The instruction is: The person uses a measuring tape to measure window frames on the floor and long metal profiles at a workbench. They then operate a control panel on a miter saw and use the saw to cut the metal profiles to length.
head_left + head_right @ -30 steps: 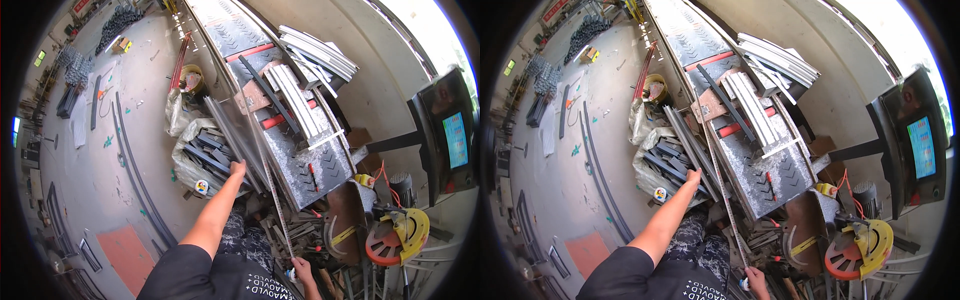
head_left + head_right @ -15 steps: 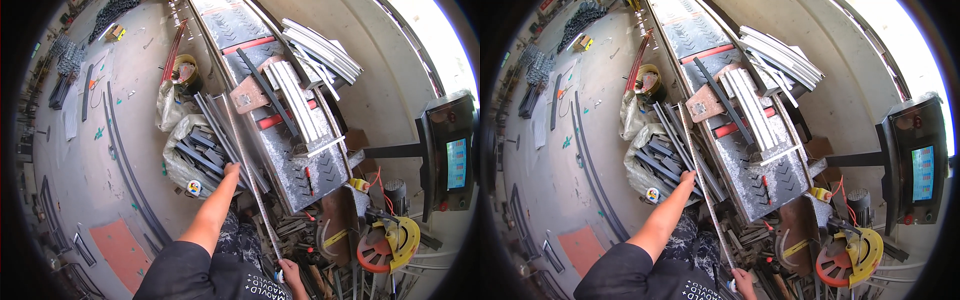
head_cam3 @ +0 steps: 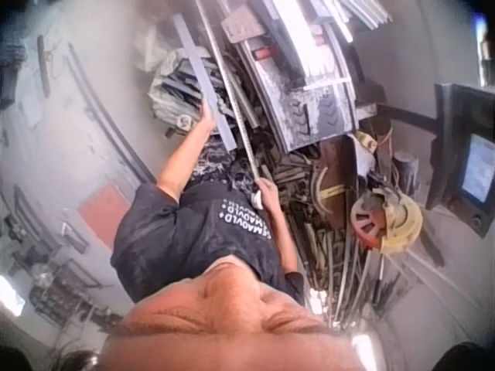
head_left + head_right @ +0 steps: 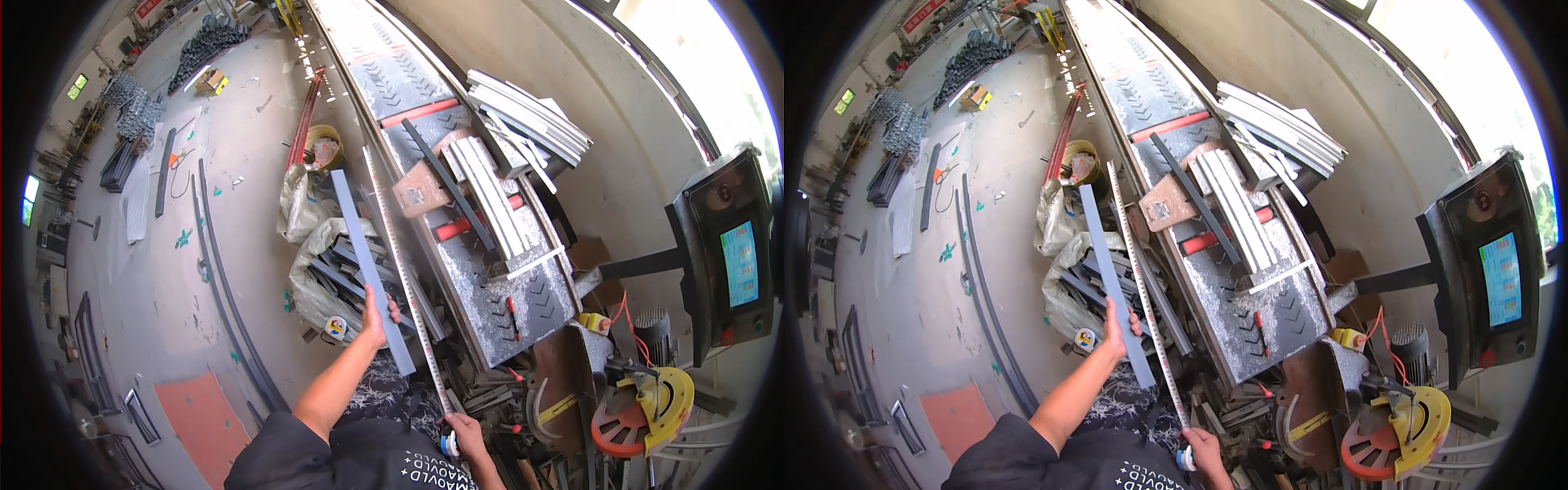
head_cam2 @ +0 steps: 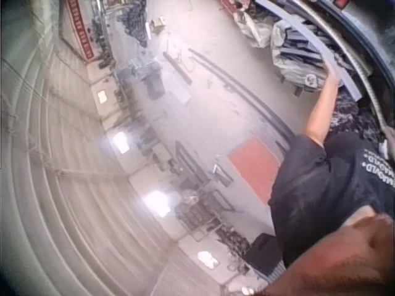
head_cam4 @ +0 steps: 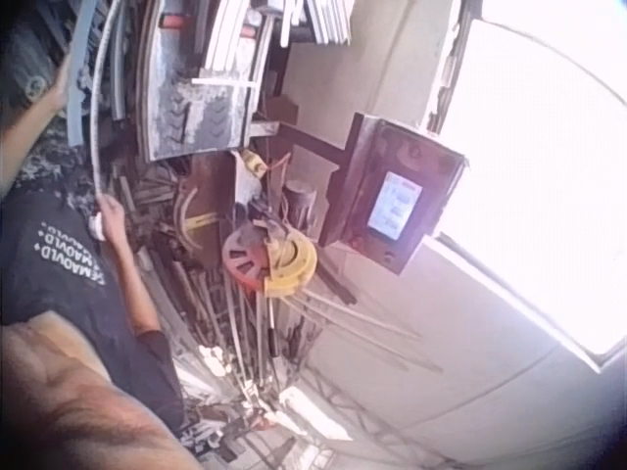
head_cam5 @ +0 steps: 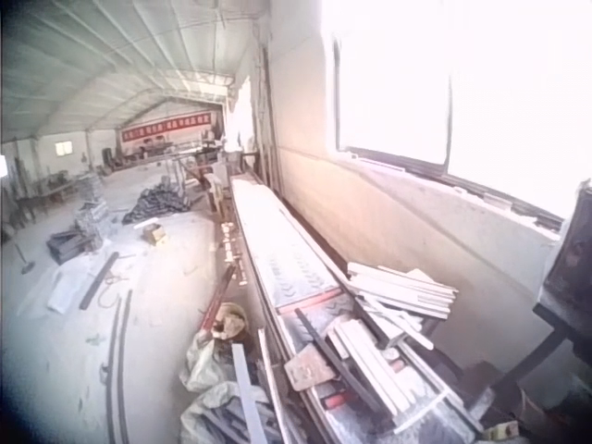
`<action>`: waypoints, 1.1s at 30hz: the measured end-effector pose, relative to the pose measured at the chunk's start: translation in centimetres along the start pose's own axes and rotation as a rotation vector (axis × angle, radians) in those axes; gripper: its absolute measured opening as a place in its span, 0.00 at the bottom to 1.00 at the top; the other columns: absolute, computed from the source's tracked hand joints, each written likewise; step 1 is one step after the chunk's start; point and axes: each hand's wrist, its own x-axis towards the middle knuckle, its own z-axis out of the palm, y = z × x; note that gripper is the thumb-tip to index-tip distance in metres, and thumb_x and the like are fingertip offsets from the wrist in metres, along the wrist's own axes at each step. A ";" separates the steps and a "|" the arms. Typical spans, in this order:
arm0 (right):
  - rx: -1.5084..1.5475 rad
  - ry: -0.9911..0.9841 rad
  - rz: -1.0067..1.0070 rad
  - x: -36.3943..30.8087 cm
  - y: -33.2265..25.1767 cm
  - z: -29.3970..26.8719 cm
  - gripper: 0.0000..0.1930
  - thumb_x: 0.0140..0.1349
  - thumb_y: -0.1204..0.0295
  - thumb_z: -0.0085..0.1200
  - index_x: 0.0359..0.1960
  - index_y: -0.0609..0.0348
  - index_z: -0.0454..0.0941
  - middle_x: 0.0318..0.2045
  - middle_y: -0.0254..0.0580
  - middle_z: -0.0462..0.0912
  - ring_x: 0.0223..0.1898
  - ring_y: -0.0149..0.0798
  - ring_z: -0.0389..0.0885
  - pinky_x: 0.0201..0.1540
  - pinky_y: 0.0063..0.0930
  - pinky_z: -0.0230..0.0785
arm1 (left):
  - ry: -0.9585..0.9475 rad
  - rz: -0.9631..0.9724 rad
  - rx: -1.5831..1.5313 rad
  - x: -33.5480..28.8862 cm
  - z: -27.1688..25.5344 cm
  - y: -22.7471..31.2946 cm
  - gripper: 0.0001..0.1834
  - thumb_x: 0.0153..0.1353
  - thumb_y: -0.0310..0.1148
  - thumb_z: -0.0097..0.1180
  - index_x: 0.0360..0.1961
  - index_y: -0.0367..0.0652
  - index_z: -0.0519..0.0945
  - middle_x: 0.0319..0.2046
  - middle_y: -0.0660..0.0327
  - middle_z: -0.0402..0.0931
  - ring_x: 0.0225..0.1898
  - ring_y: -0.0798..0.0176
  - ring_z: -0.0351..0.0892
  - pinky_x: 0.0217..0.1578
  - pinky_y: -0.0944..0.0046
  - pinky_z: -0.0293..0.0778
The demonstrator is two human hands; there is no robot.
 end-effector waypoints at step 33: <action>-0.526 0.042 -0.399 -4.6 -10.0 -3.2 0.16 0.58 0.60 0.49 0.27 0.62 0.78 0.21 0.44 0.78 0.24 0.37 0.76 0.30 0.27 0.66 | -0.381 0.389 -0.123 -11.9 14.2 6.7 0.30 0.59 0.64 0.33 0.29 0.45 0.68 0.17 0.64 0.62 0.17 0.68 0.60 0.19 0.69 0.61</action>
